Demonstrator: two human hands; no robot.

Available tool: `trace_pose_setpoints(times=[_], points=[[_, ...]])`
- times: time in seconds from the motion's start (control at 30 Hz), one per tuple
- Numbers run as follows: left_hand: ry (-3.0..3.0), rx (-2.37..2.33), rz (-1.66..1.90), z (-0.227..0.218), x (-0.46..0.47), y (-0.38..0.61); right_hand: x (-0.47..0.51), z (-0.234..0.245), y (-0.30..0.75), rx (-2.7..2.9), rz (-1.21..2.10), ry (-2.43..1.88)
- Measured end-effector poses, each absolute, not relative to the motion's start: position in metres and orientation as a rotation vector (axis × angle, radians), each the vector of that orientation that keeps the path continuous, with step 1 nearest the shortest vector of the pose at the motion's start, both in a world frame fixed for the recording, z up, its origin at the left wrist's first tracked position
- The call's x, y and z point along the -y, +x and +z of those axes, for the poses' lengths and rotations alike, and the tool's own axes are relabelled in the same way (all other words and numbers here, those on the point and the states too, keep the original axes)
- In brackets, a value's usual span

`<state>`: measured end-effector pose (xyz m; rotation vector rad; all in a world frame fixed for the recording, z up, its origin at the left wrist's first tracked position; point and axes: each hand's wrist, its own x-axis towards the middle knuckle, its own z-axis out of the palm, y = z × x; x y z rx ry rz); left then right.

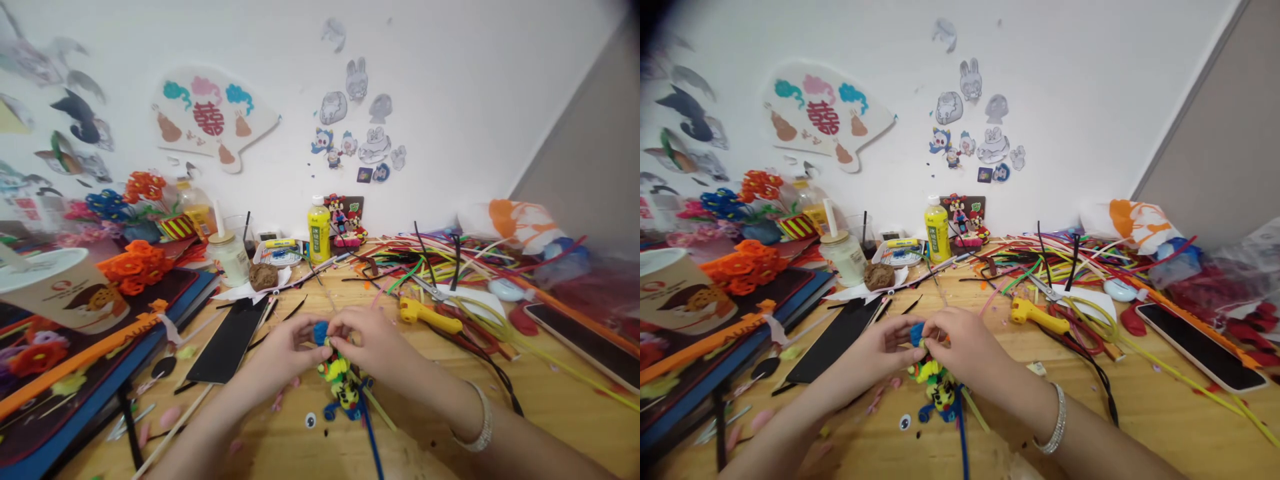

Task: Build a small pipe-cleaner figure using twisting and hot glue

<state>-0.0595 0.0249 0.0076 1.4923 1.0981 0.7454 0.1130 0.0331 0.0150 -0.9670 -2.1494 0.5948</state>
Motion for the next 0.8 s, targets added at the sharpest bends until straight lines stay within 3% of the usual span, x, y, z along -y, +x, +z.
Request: trace_pose_setpoints(times=[0.13,0.5,0.8], points=[[1.468,-1.099,0.671,0.0124,-0.0224,-0.0619,-0.0293,0.0176,0.1120,2.273,0.423,-0.878],[1.380,-1.072,0.678,0.0138,-0.0242,-0.0613,-0.0309,0.0216,0.1149,2.396,0.373,-0.900],[1.381,-1.035,0.752,0.0111,-0.0252,-0.0602,-0.0305,0.0221,0.1147,2.340,0.514,-0.899]])
